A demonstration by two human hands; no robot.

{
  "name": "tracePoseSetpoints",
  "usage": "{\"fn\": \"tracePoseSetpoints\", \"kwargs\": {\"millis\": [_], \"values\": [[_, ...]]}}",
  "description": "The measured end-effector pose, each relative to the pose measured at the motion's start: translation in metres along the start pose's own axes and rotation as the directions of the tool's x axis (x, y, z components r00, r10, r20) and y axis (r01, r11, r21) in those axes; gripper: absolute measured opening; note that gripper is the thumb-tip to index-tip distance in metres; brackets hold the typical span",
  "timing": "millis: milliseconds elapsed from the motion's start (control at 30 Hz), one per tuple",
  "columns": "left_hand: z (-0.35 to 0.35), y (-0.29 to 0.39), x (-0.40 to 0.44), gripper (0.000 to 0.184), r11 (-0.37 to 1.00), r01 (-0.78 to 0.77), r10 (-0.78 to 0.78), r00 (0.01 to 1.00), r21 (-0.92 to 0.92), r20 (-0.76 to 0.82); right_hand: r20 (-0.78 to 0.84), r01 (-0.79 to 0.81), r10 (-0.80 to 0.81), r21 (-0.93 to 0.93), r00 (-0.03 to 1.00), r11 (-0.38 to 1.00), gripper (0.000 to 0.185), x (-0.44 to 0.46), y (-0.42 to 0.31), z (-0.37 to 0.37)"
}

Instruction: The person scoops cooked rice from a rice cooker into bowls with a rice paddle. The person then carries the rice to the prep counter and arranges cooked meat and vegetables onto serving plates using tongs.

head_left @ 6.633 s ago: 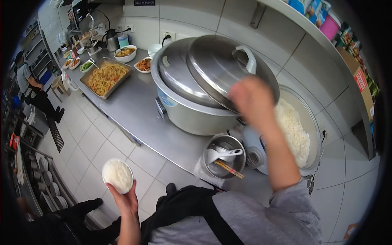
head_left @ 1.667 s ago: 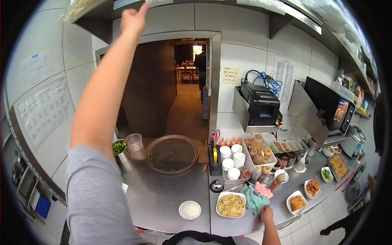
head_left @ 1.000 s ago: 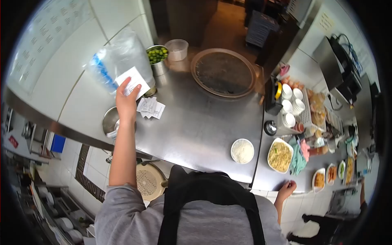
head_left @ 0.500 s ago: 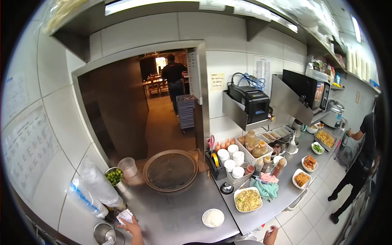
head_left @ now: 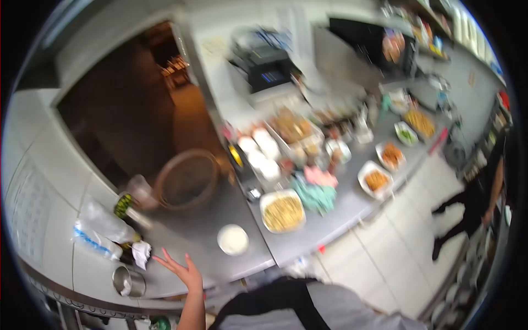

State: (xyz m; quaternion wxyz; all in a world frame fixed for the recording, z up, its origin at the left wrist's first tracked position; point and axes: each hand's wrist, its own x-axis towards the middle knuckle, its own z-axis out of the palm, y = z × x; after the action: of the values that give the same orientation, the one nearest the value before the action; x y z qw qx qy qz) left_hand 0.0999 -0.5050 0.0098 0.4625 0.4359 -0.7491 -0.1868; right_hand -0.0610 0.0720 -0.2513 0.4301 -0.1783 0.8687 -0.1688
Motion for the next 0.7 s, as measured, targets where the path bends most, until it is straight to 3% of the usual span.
{"fn": "tracePoseSetpoints", "kwargs": {"millis": [33, 67, 100, 200, 233, 267, 300, 333, 367, 400, 433, 467, 500, 567, 600, 633, 700], "values": [[0.007, 0.010, -0.021, 0.078, 0.999, -0.039, 0.039, 0.999, 0.011, -0.006, 0.046, -0.110, 0.127, -0.273, 0.991, 0.956, 0.047, -0.004, 0.027, -0.004], [0.009, 0.017, -0.047, 0.078, 0.996, -0.079, 0.079, 0.997, 0.030, -0.001, 0.077, -0.190, 0.272, -0.538, 0.959, 0.821, 0.049, -0.004, 0.041, -0.016], [0.007, 0.026, -0.074, 0.078, 0.994, -0.075, 0.067, 0.993, 0.082, 0.100, 0.097, -0.222, 0.369, -0.649, 0.924, 0.727, 0.050, -0.011, 0.049, -0.023], [0.020, 0.043, -0.139, 0.077, 0.968, -0.200, 0.159, 0.957, 0.155, 0.241, -0.029, -0.129, 0.126, -0.157, 0.992, 0.979, 0.045, 0.054, 0.089, -0.045], [0.022, 0.032, -0.161, 0.078, 0.970, -0.203, 0.158, 0.942, 0.130, 0.296, -0.150, 0.076, -0.026, 0.338, 0.988, 0.938, 0.040, 0.018, 0.015, -0.092], [0.023, 0.026, -0.182, 0.078, 0.954, -0.264, 0.196, 0.909, 0.145, 0.367, -0.139, 0.272, -0.240, 0.640, 0.961, 0.718, 0.038, -0.013, -0.039, -0.124], [0.019, 0.020, -0.199, 0.079, 0.933, -0.327, 0.235, 0.870, 0.151, 0.434, -0.021, 0.289, -0.460, 0.804, 0.888, 0.520, 0.039, -0.016, -0.044, -0.124], [0.012, 0.016, -0.214, 0.080, 0.920, -0.332, 0.179, 0.828, 0.208, 0.531, -0.009, 0.338, -0.496, 0.742, 0.868, 0.578, 0.043, -0.004, -0.016, -0.105], [0.004, -0.018, -0.226, 0.076, 0.866, -0.453, 0.249, 0.757, 0.211, 0.604, 0.002, 0.396, -0.536, 0.672, 0.844, 0.626, 0.047, 0.017, 0.022, -0.080], [-0.010, -0.095, -0.242, 0.073, 0.966, -0.162, -0.038, 0.680, 0.200, 0.732, 0.224, 0.179, -0.318, 0.481, 0.921, 0.858, 0.053, 0.036, 0.084, -0.058], [-0.024, -0.142, -0.253, 0.070, 0.957, 0.151, -0.292, 0.498, 0.249, 0.817, 0.382, -0.041, -0.041, 0.205, 0.923, 0.978, 0.058, 0.049, 0.130, -0.048], [-0.037, -0.134, -0.263, 0.070, 0.884, 0.076, -0.443, 0.447, 0.460, 0.777, 0.502, -0.148, 0.474, -0.558, 0.723, 0.816, 0.065, 0.041, 0.122, -0.086], [-0.050, -0.113, -0.271, 0.070, 0.752, -0.058, -0.564, 0.458, 0.657, 0.687, 0.517, -0.131, 0.467, -0.558, 0.718, 0.820, 0.065, 0.053, 0.115, -0.102], [-0.078, -0.102, -0.287, 0.069, 0.606, -0.065, -0.689, 0.454, 0.792, 0.564, 0.590, 0.022, 0.454, -0.625, 0.668, 0.780, 0.061, 0.074, 0.101, -0.113], [-0.087, -0.099, -0.293, 0.069, 0.570, -0.037, -0.722, 0.454, 0.820, 0.522, 0.260, 0.187, -0.187, 0.025, 0.947, 0.982, 0.057, 0.067, 0.095, -0.099], [-0.096, -0.095, -0.297, 0.069, 0.547, -0.016, -0.739, 0.459, 0.837, 0.492, 0.333, 0.050, -0.357, 0.667, 0.873, 0.744, 0.050, 0.018, 0.013, -0.153], [-0.111, -0.090, -0.302, 0.068, 0.515, 0.009, -0.759, 0.469, 0.857, 0.451, 0.230, 0.198, -0.586, 0.794, 0.777, 0.574, 0.045, -0.034, -0.035, -0.178]]}}
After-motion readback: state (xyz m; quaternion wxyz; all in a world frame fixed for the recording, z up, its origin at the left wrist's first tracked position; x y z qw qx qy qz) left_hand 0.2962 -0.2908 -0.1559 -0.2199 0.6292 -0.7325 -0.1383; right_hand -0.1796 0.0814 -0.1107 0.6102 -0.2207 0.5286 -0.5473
